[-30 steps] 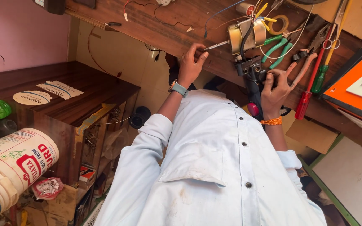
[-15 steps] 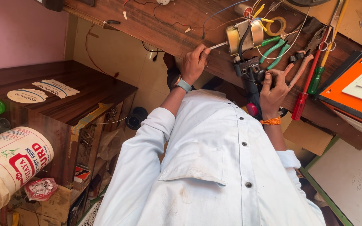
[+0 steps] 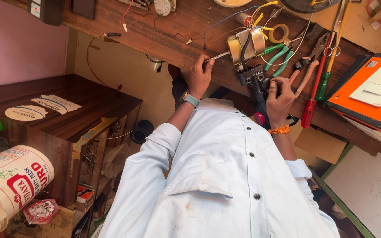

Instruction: The person works on a small electric motor at a cluttered workbench, wrapping yellow electrical tape around the motor's windings and trimming the tape with scissors. They then use a screwdriver on the motor assembly, wipe parts with a cloth, and reposition the motor and other motor parts on the bench.

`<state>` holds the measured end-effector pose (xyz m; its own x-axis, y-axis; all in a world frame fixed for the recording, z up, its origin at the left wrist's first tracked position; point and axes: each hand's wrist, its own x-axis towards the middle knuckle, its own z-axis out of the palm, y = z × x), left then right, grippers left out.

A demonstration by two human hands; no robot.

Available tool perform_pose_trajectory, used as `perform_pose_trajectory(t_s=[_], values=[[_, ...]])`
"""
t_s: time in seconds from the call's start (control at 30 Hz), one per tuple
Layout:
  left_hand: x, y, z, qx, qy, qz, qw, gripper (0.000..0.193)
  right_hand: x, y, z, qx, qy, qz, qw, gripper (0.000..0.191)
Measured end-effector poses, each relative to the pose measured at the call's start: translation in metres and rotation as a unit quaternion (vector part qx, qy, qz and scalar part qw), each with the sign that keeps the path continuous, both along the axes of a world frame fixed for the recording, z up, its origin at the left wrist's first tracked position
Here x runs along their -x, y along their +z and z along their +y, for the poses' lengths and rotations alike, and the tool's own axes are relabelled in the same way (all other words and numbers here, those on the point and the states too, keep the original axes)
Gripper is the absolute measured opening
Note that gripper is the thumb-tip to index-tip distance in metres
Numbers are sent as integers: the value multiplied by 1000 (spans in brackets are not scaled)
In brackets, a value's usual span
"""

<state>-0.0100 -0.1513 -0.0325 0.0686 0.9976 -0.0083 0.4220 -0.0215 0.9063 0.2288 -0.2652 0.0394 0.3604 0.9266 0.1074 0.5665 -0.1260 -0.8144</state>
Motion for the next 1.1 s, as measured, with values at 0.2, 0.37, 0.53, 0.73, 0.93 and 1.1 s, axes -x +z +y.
perform_pose_trajectory(t_s=[0.2,0.37,0.53,0.73,0.93,1.1], values=[[6,-10,9,165,1,2,986,49,0,-1,0,7,1,4,1000,9],[-3,-4,14,331,94,-106,933,56,1,-2,0,7,3,5,1000,9],[7,1,6,174,-24,-181,968,33,2,-1,1,6,-2,14,1000,9],[4,-4,6,251,21,-112,961,54,2,-2,0,18,-3,17,1000,11],[6,19,8,146,151,31,977,54,3,-3,2,4,1,13,1000,11],[13,64,37,-58,14,68,996,35,5,-1,3,1,-10,8,1000,9]])
